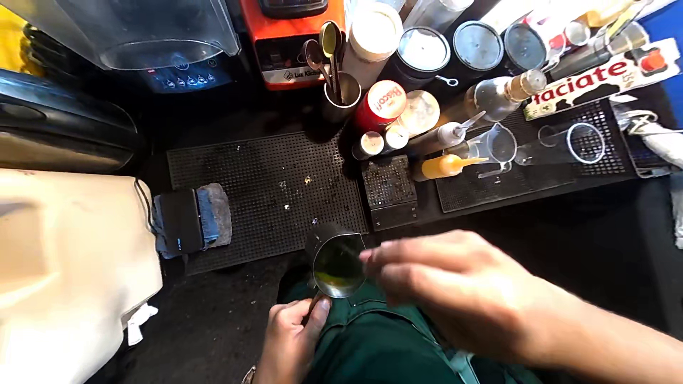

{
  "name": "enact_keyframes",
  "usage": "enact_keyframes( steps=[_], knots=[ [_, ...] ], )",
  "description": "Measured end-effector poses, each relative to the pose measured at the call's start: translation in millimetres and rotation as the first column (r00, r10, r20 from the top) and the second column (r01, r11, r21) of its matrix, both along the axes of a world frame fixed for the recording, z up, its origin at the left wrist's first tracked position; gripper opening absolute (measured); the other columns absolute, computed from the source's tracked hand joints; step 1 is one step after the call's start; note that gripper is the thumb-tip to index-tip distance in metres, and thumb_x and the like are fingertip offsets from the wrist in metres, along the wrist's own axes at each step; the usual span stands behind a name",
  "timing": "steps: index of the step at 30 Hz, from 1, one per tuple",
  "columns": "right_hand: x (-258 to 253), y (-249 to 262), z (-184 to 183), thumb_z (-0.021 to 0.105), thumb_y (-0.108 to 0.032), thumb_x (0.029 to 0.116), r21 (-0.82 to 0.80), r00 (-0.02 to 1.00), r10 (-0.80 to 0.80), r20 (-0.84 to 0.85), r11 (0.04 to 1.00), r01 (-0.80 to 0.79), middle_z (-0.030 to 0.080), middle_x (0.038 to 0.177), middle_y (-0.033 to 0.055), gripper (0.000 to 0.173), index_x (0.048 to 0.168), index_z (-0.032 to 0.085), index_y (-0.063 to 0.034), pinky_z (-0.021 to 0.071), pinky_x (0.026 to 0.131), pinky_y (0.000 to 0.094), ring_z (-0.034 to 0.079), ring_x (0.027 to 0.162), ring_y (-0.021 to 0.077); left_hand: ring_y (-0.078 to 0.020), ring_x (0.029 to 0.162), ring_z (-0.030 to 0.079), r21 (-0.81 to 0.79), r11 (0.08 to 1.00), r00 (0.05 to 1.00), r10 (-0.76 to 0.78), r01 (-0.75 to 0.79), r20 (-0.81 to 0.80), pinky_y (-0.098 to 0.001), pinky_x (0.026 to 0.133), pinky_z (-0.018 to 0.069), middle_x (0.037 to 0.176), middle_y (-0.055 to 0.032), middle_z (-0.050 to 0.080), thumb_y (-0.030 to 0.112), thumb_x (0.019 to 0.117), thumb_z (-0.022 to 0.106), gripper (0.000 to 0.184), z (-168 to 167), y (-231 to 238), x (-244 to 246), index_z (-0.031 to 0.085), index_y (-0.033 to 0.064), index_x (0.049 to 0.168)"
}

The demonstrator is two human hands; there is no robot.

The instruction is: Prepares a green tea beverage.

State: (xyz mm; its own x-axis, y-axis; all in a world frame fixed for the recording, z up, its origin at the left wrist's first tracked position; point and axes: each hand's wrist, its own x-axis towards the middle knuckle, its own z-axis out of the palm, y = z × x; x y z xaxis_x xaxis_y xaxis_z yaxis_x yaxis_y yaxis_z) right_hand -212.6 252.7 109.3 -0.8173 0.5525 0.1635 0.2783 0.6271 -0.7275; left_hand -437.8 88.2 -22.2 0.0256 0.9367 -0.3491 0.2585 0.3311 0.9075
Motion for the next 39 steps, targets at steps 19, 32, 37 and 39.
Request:
enact_keyframes(
  steps=[19, 32, 37, 39],
  knots=[
    [0, -3, -7, 0.052, -0.014, 0.1064, 0.008, 1.0, 0.009, -0.025, 1.0, -0.008, 0.073, 0.107, 0.0066, 0.015, 0.104, 0.065, -0.0073, 0.0612, 0.081, 0.0264, 0.072, 0.097, 0.0131, 0.0017, 0.052, 0.053, 0.108, 0.991, 0.983, 0.101, -0.085, -0.154, -0.0196, 0.048, 0.043, 0.056, 0.0073, 0.057, 0.039, 0.0996, 0.058, 0.043, -6, 18, 15, 0.069, 0.0138, 0.066],
    [13, -55, -8, 0.052, -0.012, 0.1057, 0.143, 0.987, -0.119, -0.112, 0.981, 0.134, 0.073, 0.106, 0.0126, 0.011, 0.104, 0.061, -0.0068, 0.0612, 0.094, 0.0386, 0.073, 0.106, 0.0239, 0.0017, 0.051, 0.051, 0.38, 0.903, 0.938, 0.291, -0.202, -0.191, -0.016, 0.049, 0.0442, 0.054, 0.0041, 0.055, 0.036, 0.0985, 0.061, 0.046, -19, 22, 25, 0.065, 0.0087, 0.062],
    [11, -62, -20, 0.051, -0.011, 0.1053, 0.145, 0.978, -0.159, -0.138, 0.973, 0.178, 0.073, 0.108, 0.0124, 0.012, 0.102, 0.062, -0.0065, 0.0615, 0.091, 0.0355, 0.072, 0.107, 0.0231, 0.0016, 0.058, 0.061, 0.363, 0.911, 0.943, 0.275, -0.193, -0.189, -0.0168, 0.055, 0.0508, 0.061, 0.0029, 0.065, 0.037, 0.0984, 0.061, 0.043, -17, 29, 21, 0.071, 0.0087, 0.067],
    [14, -55, -19, 0.051, -0.013, 0.1062, 0.164, 0.967, -0.23, -0.106, 0.956, 0.245, 0.073, 0.107, 0.0109, 0.013, 0.104, 0.062, -0.0071, 0.0622, 0.084, 0.0317, 0.073, 0.101, 0.0193, -0.0005, 0.065, 0.068, 0.315, 0.929, 0.952, 0.256, -0.194, -0.168, -0.0198, 0.06, 0.0566, 0.068, 0.0023, 0.071, 0.037, 0.0992, 0.06, 0.041, -16, 28, 20, 0.072, 0.01, 0.071]
  ],
)
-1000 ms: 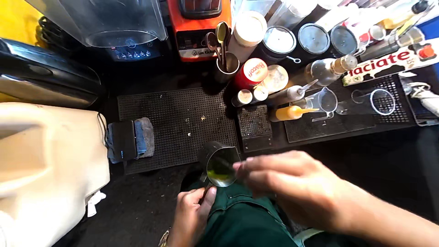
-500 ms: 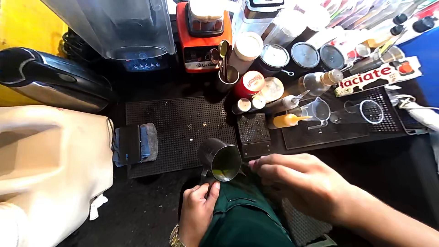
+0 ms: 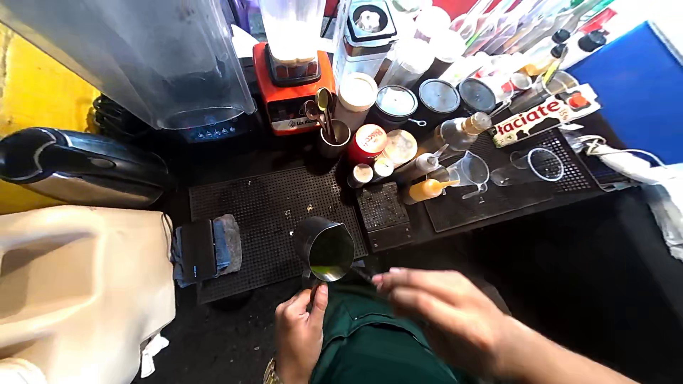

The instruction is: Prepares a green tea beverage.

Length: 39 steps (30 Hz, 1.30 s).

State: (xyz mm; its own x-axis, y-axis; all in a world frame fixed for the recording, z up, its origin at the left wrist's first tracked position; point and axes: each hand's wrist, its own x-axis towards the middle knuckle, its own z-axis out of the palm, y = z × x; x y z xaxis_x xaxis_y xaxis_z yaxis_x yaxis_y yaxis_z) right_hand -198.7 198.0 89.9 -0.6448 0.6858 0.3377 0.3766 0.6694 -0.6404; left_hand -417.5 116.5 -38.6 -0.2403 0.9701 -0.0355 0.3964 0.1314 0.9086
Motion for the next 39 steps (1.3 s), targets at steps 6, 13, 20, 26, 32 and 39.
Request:
enact_keyframes(
  steps=[6, 13, 20, 26, 32, 39],
  knots=[
    [-15, 24, 1, 0.054, -0.01, 0.1046, 0.032, 0.998, 0.025, -0.051, 0.999, -0.023, 0.073, 0.109, 0.0101, 0.013, 0.104, 0.066, -0.0054, 0.0615, 0.074, 0.028, 0.073, 0.092, 0.0153, -0.0051, 0.066, 0.071, -0.138, 0.99, 0.992, -0.017, 0.035, 0.129, -0.0263, 0.063, 0.0617, 0.073, 0.0027, 0.074, 0.03, 0.1003, 0.06, 0.034, 10, 0, -2, 0.074, 0.011, 0.076],
    [-6, 41, 18, 0.057, -0.012, 0.102, 0.051, 0.998, -0.055, -0.019, 0.997, 0.056, 0.071, 0.1, 0.0017, 0.012, 0.098, 0.067, -0.0072, 0.0614, 0.075, 0.0222, 0.07, 0.089, 0.0064, -0.0141, 0.08, 0.077, -0.201, 0.979, 0.969, 0.011, 0.04, 0.246, -0.0347, 0.073, 0.0664, 0.083, -0.0027, 0.078, 0.027, 0.1019, 0.059, 0.032, 17, -5, -1, 0.075, 0.0086, 0.08],
    [-12, 43, 17, 0.053, -0.013, 0.1034, 0.023, 0.999, 0.008, 0.036, 1.0, -0.009, 0.071, 0.096, 0.0006, 0.016, 0.1, 0.068, -0.0085, 0.0598, 0.071, 0.0233, 0.069, 0.084, 0.0064, -0.0142, 0.078, 0.077, -0.204, 0.979, 0.967, 0.034, 0.018, 0.251, -0.0347, 0.073, 0.0665, 0.082, -0.0028, 0.077, 0.026, 0.1018, 0.06, 0.032, 13, -3, -2, 0.075, 0.0078, 0.081],
    [-20, 40, 9, 0.052, -0.016, 0.1067, -0.08, 0.995, 0.095, 0.018, 0.992, -0.093, 0.072, 0.1, 0.0037, 0.017, 0.104, 0.067, -0.0078, 0.0594, 0.075, 0.026, 0.07, 0.088, 0.0099, -0.0151, 0.079, 0.077, -0.205, 0.979, 0.963, 0.051, 0.004, 0.265, -0.0352, 0.073, 0.0666, 0.082, -0.0038, 0.078, 0.026, 0.1016, 0.06, 0.031, 8, -1, -2, 0.075, 0.0069, 0.081],
    [-21, 57, 1, 0.056, -0.014, 0.1036, -0.065, 0.999, 0.03, -0.044, 0.997, -0.032, 0.072, 0.1, 0.0004, 0.016, 0.101, 0.07, -0.0071, 0.0618, 0.079, 0.0249, 0.07, 0.09, 0.0066, -0.0142, 0.079, 0.077, -0.236, 0.971, 0.965, 0.022, 0.042, 0.26, -0.0347, 0.075, 0.0661, 0.081, -0.0034, 0.077, 0.027, 0.1023, 0.058, 0.033, 5, 1, -1, 0.074, 0.0069, 0.082],
    [-22, 66, 2, 0.058, -0.009, 0.1001, -0.057, 1.0, -0.026, -0.009, 0.998, 0.025, 0.072, 0.096, -0.0011, 0.013, 0.099, 0.071, -0.0067, 0.0612, 0.076, 0.0223, 0.069, 0.086, 0.0041, -0.0152, 0.081, 0.077, -0.304, 0.949, 0.951, 0.012, 0.086, 0.308, -0.0357, 0.076, 0.0659, 0.083, -0.0044, 0.078, 0.027, 0.1023, 0.058, 0.033, 3, 6, 3, 0.075, 0.0065, 0.084]
  ],
)
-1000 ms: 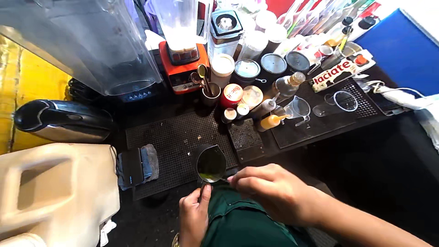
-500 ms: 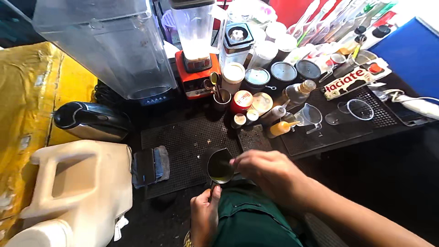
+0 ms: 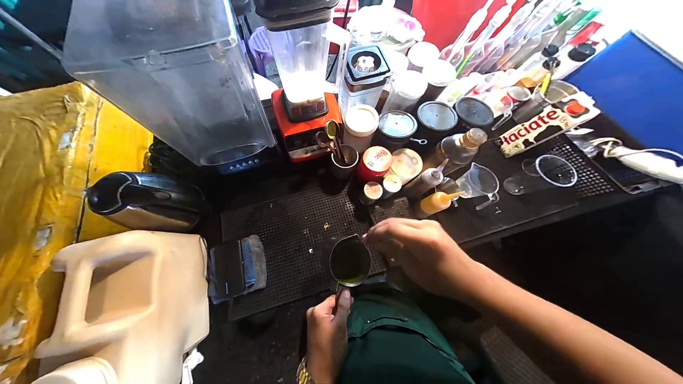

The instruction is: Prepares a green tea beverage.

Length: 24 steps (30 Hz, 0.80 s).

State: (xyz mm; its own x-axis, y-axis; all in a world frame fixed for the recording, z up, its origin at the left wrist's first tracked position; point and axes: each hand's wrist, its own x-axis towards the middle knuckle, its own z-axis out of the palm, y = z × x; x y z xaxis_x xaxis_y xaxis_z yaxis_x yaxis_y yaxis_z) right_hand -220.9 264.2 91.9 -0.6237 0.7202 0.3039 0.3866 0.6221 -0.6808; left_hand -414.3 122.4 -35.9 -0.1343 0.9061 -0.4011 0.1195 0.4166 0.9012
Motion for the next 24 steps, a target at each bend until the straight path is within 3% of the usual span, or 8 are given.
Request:
enact_keyframes(
  steps=[2, 5, 10, 14, 17, 19, 21, 24],
  knots=[
    [1, -2, 0, 0.057, -0.012, 0.102, -0.096, 0.996, 0.075, 0.049, 0.993, -0.07, 0.072, 0.096, -0.0021, 0.014, 0.101, 0.071, -0.0083, 0.0596, 0.076, 0.0215, 0.068, 0.085, 0.003, -0.0158, 0.079, 0.077, -0.002, 1.0, 0.999, 0.011, -0.01, 0.033, -0.0355, 0.075, 0.0661, 0.082, -0.0048, 0.077, 0.025, 0.1033, 0.057, 0.033, -1, 4, -1, 0.075, 0.0054, 0.084],
    [4, 2, 5, 0.058, -0.013, 0.0998, 0.003, 0.991, 0.007, 0.135, 1.0, -0.007, 0.069, 0.087, -0.003, 0.013, 0.096, 0.07, -0.0096, 0.0575, 0.066, 0.021, 0.066, 0.075, 0.0032, -0.0151, 0.078, 0.077, -0.029, 0.999, 0.999, -0.019, 0.02, 0.026, -0.0352, 0.075, 0.0662, 0.082, -0.0043, 0.077, 0.026, 0.1032, 0.058, 0.033, -6, 6, -4, 0.075, 0.0062, 0.083],
    [4, 6, 1, 0.059, -0.011, 0.1019, -0.154, 0.993, 0.075, 0.09, 0.986, -0.061, 0.071, 0.092, -0.0015, 0.013, 0.101, 0.071, -0.0074, 0.0579, 0.075, 0.0208, 0.066, 0.082, 0.0029, -0.0163, 0.079, 0.077, -0.065, 0.998, 0.999, -0.018, 0.021, 0.045, -0.0355, 0.075, 0.066, 0.083, -0.0063, 0.078, 0.023, 0.1039, 0.057, 0.032, -4, 14, -4, 0.075, 0.0041, 0.085],
    [8, 12, 1, 0.061, -0.006, 0.0957, 0.004, 0.993, -0.05, 0.106, 0.999, 0.05, 0.07, 0.088, -0.0024, 0.01, 0.096, 0.071, -0.008, 0.0587, 0.07, 0.022, 0.066, 0.077, 0.0038, -0.0153, 0.079, 0.077, -0.063, 0.996, 0.998, -0.055, 0.056, 0.024, -0.0355, 0.075, 0.0657, 0.082, -0.0052, 0.077, 0.026, 0.1033, 0.058, 0.033, -7, 11, -5, 0.075, 0.0055, 0.085],
    [5, 6, -1, 0.058, -0.008, 0.1007, -0.117, 0.993, 0.083, 0.082, 0.99, -0.073, 0.071, 0.097, 0.0, 0.013, 0.101, 0.071, -0.0065, 0.0596, 0.079, 0.0234, 0.068, 0.087, 0.0052, -0.0157, 0.078, 0.077, -0.075, 0.996, 0.999, -0.043, 0.045, 0.028, -0.0349, 0.074, 0.0658, 0.082, -0.0053, 0.078, 0.024, 0.1036, 0.058, 0.032, -5, 16, -3, 0.076, 0.0047, 0.086],
    [8, 4, 3, 0.056, -0.011, 0.1026, -0.13, 0.984, 0.101, 0.144, 0.988, -0.082, 0.069, 0.092, -0.001, 0.015, 0.1, 0.07, -0.0085, 0.0578, 0.073, 0.0228, 0.066, 0.081, 0.0048, -0.0153, 0.077, 0.077, -0.064, 0.997, 0.999, -0.047, 0.048, 0.028, -0.0342, 0.073, 0.066, 0.082, -0.0051, 0.078, 0.024, 0.1043, 0.058, 0.033, -6, 17, -4, 0.075, 0.0053, 0.084],
    [11, 8, 3, 0.058, -0.012, 0.0997, -0.021, 0.984, -0.013, 0.176, 1.0, 0.017, 0.067, 0.087, -0.0024, 0.012, 0.097, 0.07, -0.0093, 0.0577, 0.067, 0.0234, 0.065, 0.075, 0.005, -0.015, 0.078, 0.077, -0.059, 0.996, 0.997, -0.073, 0.074, 0.02, -0.0349, 0.074, 0.066, 0.082, -0.0048, 0.078, 0.026, 0.1041, 0.058, 0.034, -8, 16, -4, 0.075, 0.0056, 0.083],
    [6, 8, -1, 0.06, -0.009, 0.1002, -0.063, 0.994, 0.017, 0.109, 0.998, -0.01, 0.071, 0.096, -0.0008, 0.013, 0.101, 0.072, -0.0076, 0.0601, 0.078, 0.0235, 0.068, 0.086, 0.0051, -0.0156, 0.079, 0.077, -0.086, 0.994, 0.997, -0.068, 0.071, 0.041, -0.0353, 0.075, 0.0656, 0.083, -0.0054, 0.078, 0.026, 0.1038, 0.058, 0.033, -7, 17, -2, 0.075, 0.0047, 0.085]
  ],
)
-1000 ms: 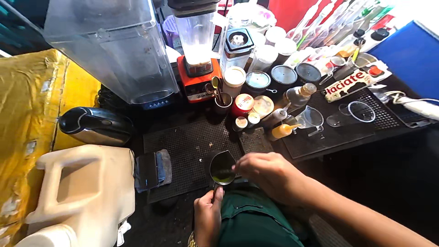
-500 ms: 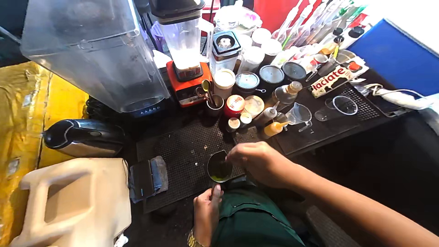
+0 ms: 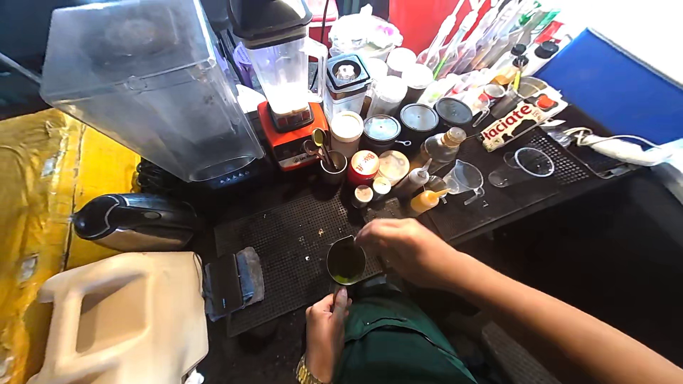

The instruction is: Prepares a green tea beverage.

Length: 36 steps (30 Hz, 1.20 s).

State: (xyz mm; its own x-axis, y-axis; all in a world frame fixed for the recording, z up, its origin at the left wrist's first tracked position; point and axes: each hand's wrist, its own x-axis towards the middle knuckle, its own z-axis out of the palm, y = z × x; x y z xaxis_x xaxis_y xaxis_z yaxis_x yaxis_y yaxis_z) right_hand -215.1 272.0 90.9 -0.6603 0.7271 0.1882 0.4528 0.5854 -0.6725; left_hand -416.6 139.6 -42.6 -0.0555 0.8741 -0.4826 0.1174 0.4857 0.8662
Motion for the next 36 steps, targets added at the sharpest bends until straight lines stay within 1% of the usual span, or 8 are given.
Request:
enact_keyframes(
  steps=[5, 10, 14, 19, 23, 27, 31, 36],
  knots=[
    [3, 0, 2, 0.059, -0.01, 0.0991, 0.041, 0.998, -0.035, 0.061, 0.999, 0.032, 0.067, 0.087, -0.0018, 0.011, 0.098, 0.07, -0.0086, 0.0583, 0.069, 0.0236, 0.065, 0.076, 0.0053, -0.0163, 0.08, 0.077, 0.004, 1.0, 1.0, -0.012, 0.012, 0.003, -0.0359, 0.075, 0.0661, 0.084, -0.0057, 0.078, 0.026, 0.1043, 0.057, 0.034, -2, -2, -2, 0.075, 0.0053, 0.084],
    [-3, -8, 1, 0.057, -0.01, 0.102, -0.097, 0.996, 0.087, 0.02, 0.992, -0.085, 0.071, 0.095, 0.0007, 0.014, 0.102, 0.07, -0.0073, 0.0581, 0.077, 0.0241, 0.067, 0.084, 0.0061, -0.0165, 0.081, 0.077, 0.01, 1.0, 1.0, 0.005, -0.005, 0.001, -0.0361, 0.076, 0.0663, 0.084, -0.0058, 0.078, 0.027, 0.1042, 0.058, 0.033, -2, -1, -1, 0.075, 0.0053, 0.085],
    [2, 0, 2, 0.059, -0.009, 0.0983, 0.075, 0.996, -0.077, 0.043, 0.994, 0.073, 0.067, 0.086, -0.0026, 0.011, 0.096, 0.07, -0.0088, 0.0581, 0.068, 0.0233, 0.065, 0.074, 0.0046, -0.015, 0.079, 0.077, 0.024, 1.0, 1.0, -0.013, 0.014, -0.018, -0.0356, 0.076, 0.0655, 0.084, -0.0045, 0.078, 0.027, 0.1037, 0.058, 0.033, -5, -3, 0, 0.075, 0.0065, 0.084],
    [-3, -12, 4, 0.055, -0.014, 0.1039, -0.041, 0.996, 0.074, 0.047, 0.997, -0.072, 0.069, 0.091, -0.0002, 0.016, 0.1, 0.07, -0.0088, 0.0577, 0.073, 0.0243, 0.067, 0.08, 0.0062, -0.0164, 0.081, 0.077, 0.042, 0.999, 1.0, 0.015, -0.015, 0.009, -0.036, 0.076, 0.0665, 0.085, -0.0056, 0.078, 0.025, 0.104, 0.058, 0.032, -3, -1, 1, 0.075, 0.0052, 0.085],
    [1, -2, 6, 0.059, -0.006, 0.0961, 0.112, 0.997, -0.081, 0.007, 0.991, 0.08, 0.069, 0.089, -0.0015, 0.011, 0.097, 0.071, -0.0075, 0.0587, 0.069, 0.0233, 0.066, 0.076, 0.005, -0.0158, 0.081, 0.077, 0.048, 0.999, 1.0, -0.014, 0.014, -0.008, -0.0369, 0.077, 0.066, 0.084, -0.005, 0.078, 0.026, 0.1034, 0.058, 0.033, -3, -4, 2, 0.075, 0.0057, 0.085],
    [2, -11, 9, 0.057, -0.011, 0.1024, -0.031, 0.998, 0.064, 0.018, 0.997, -0.064, 0.07, 0.092, -0.0013, 0.014, 0.1, 0.07, -0.0079, 0.0581, 0.075, 0.0217, 0.067, 0.083, 0.0037, -0.015, 0.08, 0.077, 0.065, 0.998, 0.999, -0.016, 0.018, -0.03, -0.0356, 0.076, 0.0664, 0.083, -0.0046, 0.078, 0.027, 0.1042, 0.057, 0.034, 1, -1, 1, 0.074, 0.0063, 0.083],
    [7, -1, 9, 0.059, -0.007, 0.0962, 0.12, 0.994, -0.103, 0.022, 0.988, 0.099, 0.068, 0.085, -0.0031, 0.012, 0.096, 0.071, -0.0089, 0.058, 0.068, 0.0226, 0.065, 0.074, 0.0042, -0.016, 0.081, 0.077, 0.051, 0.998, 1.0, -0.027, 0.028, -0.013, -0.0371, 0.077, 0.0661, 0.085, -0.0056, 0.078, 0.027, 0.1039, 0.058, 0.034, -1, -3, 4, 0.075, 0.0056, 0.084],
    [8, -9, 10, 0.057, -0.01, 0.1008, -0.01, 0.998, 0.029, 0.048, 1.0, -0.029, 0.069, 0.088, -0.0022, 0.013, 0.098, 0.07, -0.0088, 0.0577, 0.071, 0.0222, 0.066, 0.077, 0.0039, -0.0164, 0.08, 0.077, 0.047, 0.999, 1.0, -0.011, 0.012, -0.005, -0.0366, 0.075, 0.0667, 0.083, -0.0056, 0.078, 0.027, 0.1037, 0.059, 0.033, 0, 0, 7, 0.075, 0.0058, 0.084]
  ],
)
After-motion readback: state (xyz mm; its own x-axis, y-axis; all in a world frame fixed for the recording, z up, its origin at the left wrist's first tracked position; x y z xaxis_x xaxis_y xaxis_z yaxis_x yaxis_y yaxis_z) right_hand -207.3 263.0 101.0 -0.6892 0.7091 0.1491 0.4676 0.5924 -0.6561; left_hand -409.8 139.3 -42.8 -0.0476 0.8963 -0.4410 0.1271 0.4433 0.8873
